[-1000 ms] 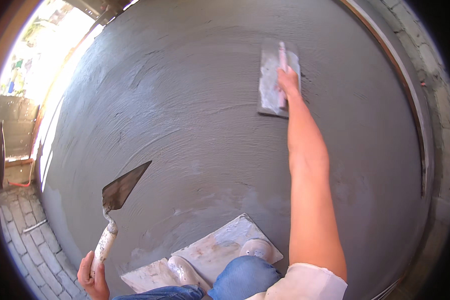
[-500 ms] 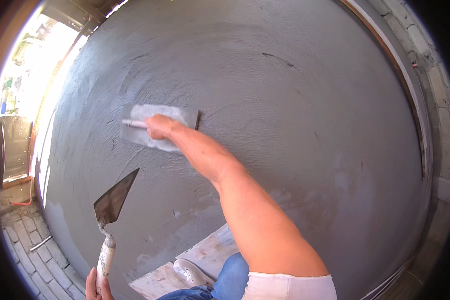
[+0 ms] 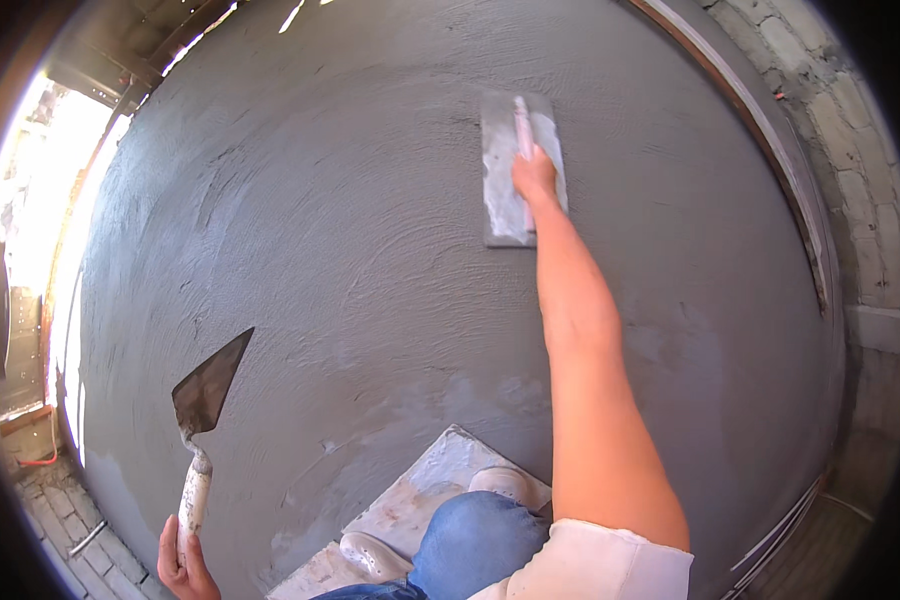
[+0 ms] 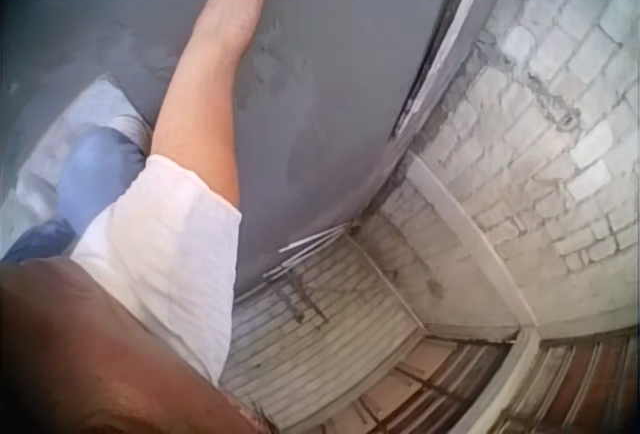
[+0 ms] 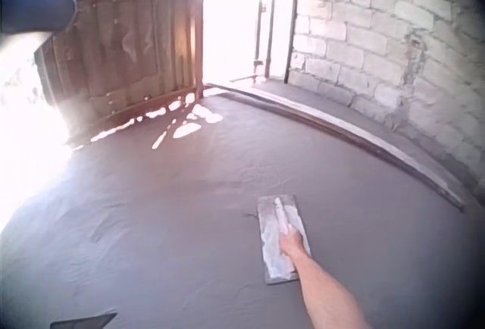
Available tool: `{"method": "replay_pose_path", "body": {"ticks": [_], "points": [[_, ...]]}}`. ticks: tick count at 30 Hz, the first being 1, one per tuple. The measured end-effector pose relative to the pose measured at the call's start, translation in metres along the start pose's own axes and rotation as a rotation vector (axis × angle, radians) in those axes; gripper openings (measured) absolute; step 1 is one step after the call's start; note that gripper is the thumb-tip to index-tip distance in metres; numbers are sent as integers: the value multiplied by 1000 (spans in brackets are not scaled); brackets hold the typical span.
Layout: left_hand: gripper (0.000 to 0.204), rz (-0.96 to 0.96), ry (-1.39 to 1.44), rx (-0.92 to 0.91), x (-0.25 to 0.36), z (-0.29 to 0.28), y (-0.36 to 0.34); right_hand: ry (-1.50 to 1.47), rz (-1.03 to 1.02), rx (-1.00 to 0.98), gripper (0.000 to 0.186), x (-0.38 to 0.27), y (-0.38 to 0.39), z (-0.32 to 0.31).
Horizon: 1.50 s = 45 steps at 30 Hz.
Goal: The person is using a trowel and a float to smooth and finish a layer of wet concrete or plaster on a floor.
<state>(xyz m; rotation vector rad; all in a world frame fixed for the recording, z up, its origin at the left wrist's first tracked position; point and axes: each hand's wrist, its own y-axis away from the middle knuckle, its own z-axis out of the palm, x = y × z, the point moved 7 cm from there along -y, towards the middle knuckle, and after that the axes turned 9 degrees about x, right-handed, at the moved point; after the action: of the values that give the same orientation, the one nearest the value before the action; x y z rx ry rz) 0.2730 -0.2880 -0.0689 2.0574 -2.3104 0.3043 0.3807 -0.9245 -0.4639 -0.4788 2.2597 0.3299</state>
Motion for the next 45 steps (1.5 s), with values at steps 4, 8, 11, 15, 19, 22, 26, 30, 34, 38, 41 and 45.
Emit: {"method": "replay_pose_path", "body": {"ticks": [4, 8, 11, 15, 19, 22, 26, 30, 34, 38, 41, 45], "points": [[27, -34, 145, -9, -4, 0, 1, -59, 96, 144, 35, 80, 34, -85], [27, 98, 126, 8, 6, -2, -6, -141, 205, 264, 35, 163, 107, -163], [27, 127, 143, 9, 4, -5, -9, -88, 282, 406, 33, 220, 175, -222], [27, 56, 161, 18, -10, 0, -7, -311, 609, 676, 31, 333, 241, -287], [27, 43, 100, 22, -22, 9, -2, -635, 628, 599, 22, 329, 220, -282], [27, 36, 52, -3, -23, 8, 0, -552, 571, 451, 11, 252, 146, -226], [27, 12, 14, -45, -14, 10, -2, -464, 267, 283, 23, 142, 23, -124], [27, 7, -20, -48, -11, 1, 1, -252, -52, -39, 39, -25, -24, -8], [27, -137, 10, -63, -10, 4, 5, -119, -12, -182, 35, -58, -26, 57], [29, -177, 15, -33, -16, 4, 9, -68, -56, -260, 35, -27, 25, 48], [30, -137, -7, -32, -13, 2, 8, -62, -114, -303, 34, 4, 80, 2], [30, -112, 3, -43, -4, 1, 1, -55, -153, -310, 35, 54, 148, -61]]}}
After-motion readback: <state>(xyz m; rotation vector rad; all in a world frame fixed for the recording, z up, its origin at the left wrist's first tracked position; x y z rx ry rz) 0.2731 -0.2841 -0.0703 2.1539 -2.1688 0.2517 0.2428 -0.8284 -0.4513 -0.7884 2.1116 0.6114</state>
